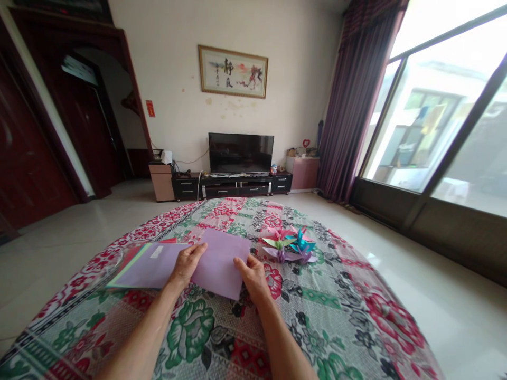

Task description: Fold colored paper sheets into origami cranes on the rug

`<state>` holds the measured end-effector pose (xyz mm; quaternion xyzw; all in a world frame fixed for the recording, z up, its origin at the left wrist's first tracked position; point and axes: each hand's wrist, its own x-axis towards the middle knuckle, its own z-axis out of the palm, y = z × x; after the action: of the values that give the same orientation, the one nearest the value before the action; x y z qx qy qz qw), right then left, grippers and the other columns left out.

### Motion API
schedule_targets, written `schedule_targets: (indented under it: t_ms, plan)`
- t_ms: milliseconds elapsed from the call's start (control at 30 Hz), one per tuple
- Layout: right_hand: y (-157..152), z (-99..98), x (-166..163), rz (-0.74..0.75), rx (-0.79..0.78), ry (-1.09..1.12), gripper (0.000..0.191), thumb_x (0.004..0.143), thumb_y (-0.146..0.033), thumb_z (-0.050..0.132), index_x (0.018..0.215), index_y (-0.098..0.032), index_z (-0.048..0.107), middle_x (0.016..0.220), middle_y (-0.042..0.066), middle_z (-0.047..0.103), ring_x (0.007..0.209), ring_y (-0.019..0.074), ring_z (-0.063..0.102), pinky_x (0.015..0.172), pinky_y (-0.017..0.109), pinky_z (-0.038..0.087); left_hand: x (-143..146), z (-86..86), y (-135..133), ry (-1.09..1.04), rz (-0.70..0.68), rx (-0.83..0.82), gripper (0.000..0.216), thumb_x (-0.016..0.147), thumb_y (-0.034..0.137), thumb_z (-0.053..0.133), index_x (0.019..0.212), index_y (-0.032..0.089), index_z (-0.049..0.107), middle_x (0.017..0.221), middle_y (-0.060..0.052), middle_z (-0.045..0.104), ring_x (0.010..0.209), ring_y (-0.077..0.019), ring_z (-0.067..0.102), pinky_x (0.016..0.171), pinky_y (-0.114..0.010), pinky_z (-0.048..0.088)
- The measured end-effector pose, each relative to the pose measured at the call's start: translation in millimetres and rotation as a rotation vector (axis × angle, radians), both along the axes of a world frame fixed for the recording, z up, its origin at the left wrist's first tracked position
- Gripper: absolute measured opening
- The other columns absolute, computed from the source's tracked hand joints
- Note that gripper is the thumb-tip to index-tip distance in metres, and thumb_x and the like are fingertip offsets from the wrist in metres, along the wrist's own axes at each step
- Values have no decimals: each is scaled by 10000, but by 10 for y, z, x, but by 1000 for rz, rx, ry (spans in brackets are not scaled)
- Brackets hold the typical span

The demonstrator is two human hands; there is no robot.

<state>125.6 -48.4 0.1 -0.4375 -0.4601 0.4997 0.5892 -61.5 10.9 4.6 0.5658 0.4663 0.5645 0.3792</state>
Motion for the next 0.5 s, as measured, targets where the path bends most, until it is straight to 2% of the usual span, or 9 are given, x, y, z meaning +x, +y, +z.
schedule_targets:
  t_ms: [100, 300, 500]
  plan:
    - [21, -28, -6, -11, -36, 15, 469, 613, -541, 672, 884, -158, 690, 703, 31, 676, 551, 157, 566, 497, 243, 435, 4, -8, -12, -48, -35, -80, 405, 650, 524, 631, 507, 178, 475, 435, 63, 368, 451, -85, 341, 463, -219, 252]
    - [93, -97, -22, -100, -108, 35, 469, 582, -547, 673, 834, -152, 692, 616, 23, 662, 469, 151, 539, 442, 246, 415, 17, 9, -71, -212, -315, -381, 361, 572, 443, 721, 730, 134, 621, 512, 10, 591, 453, -143, 539, 474, -252, 417]
    - [130, -125, -30, -110, -107, 58, 397, 608, -493, 667, 819, -156, 673, 629, 19, 665, 464, 143, 535, 459, 247, 419, 4, -43, -37, -205, -312, -388, 340, 584, 401, 720, 784, 136, 644, 581, -19, 652, 498, -169, 594, 474, -257, 438]
